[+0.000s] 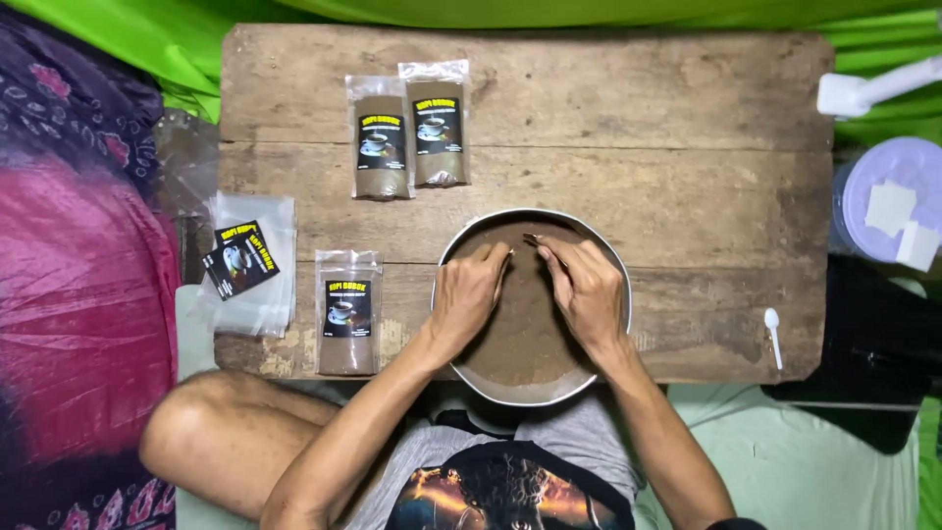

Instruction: Manually sorting through ground coffee in a bowl to remove small white particles or clumps.

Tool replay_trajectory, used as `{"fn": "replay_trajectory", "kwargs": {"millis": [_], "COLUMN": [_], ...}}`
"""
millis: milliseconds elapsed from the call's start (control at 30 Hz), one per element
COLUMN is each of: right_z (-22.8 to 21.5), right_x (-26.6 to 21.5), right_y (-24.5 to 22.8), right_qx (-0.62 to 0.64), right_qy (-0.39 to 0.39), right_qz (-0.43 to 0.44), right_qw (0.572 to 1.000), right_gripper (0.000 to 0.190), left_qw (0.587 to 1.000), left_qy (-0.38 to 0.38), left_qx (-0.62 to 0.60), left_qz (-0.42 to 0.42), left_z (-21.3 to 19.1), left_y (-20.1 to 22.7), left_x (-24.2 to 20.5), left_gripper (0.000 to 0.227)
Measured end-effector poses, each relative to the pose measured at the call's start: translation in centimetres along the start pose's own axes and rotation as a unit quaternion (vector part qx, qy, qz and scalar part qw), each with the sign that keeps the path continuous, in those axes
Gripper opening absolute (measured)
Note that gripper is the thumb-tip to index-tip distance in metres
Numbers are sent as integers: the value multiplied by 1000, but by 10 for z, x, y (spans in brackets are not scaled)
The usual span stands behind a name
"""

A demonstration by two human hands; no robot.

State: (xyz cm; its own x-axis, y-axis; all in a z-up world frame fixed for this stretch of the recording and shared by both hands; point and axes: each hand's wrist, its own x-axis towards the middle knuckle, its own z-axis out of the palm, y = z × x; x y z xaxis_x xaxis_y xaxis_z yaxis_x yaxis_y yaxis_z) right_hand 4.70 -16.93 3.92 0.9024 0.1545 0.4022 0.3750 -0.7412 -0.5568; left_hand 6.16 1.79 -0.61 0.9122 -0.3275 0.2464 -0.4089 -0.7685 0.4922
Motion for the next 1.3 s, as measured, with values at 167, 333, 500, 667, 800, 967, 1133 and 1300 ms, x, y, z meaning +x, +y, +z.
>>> {"fn": "replay_trajectory", "kwargs": {"millis": [167, 333, 500, 667, 800, 967, 1133, 1300], "right_z": [11, 11, 16, 26, 11, 12, 11, 18], "right_x": [7, 15, 17, 4, 0, -23, -35, -54], "right_y": [-4, -14, -18, -5, -30, -24, -30, -11], "right_qx": [29, 62, 49, 34, 15, 10, 32, 5], "right_qy": [-23, -57, -70, -67, -50, -84, -117, -126], "right_qz": [12, 32, 39, 30, 50, 81, 86, 4], "right_qw": [999, 996, 996, 997, 997, 993, 989, 992], "right_gripper": [13, 15, 15, 14, 26, 23, 23, 13], "left_qw": [1000, 999, 1000, 999, 1000, 1000, 997, 997], "left_qy": [0, 23, -6, -40, -30, 6, 37, -64], "left_qx": [-8, -21, 8, -13, -6, -13, -50, -30], "left_qz": [-6, 7, 6, -15, -1, 13, 42, 28], "left_z": [-4, -20, -32, -21, 7, -28, -44, -51], "left_y": [-5, -5, -3, -3, -11, -3, 5, 5], "left_x": [-1, -4, -10, -16, -25, -26, -31, -52], "left_gripper": [6, 13, 17, 12, 4, 16, 19, 10]}}
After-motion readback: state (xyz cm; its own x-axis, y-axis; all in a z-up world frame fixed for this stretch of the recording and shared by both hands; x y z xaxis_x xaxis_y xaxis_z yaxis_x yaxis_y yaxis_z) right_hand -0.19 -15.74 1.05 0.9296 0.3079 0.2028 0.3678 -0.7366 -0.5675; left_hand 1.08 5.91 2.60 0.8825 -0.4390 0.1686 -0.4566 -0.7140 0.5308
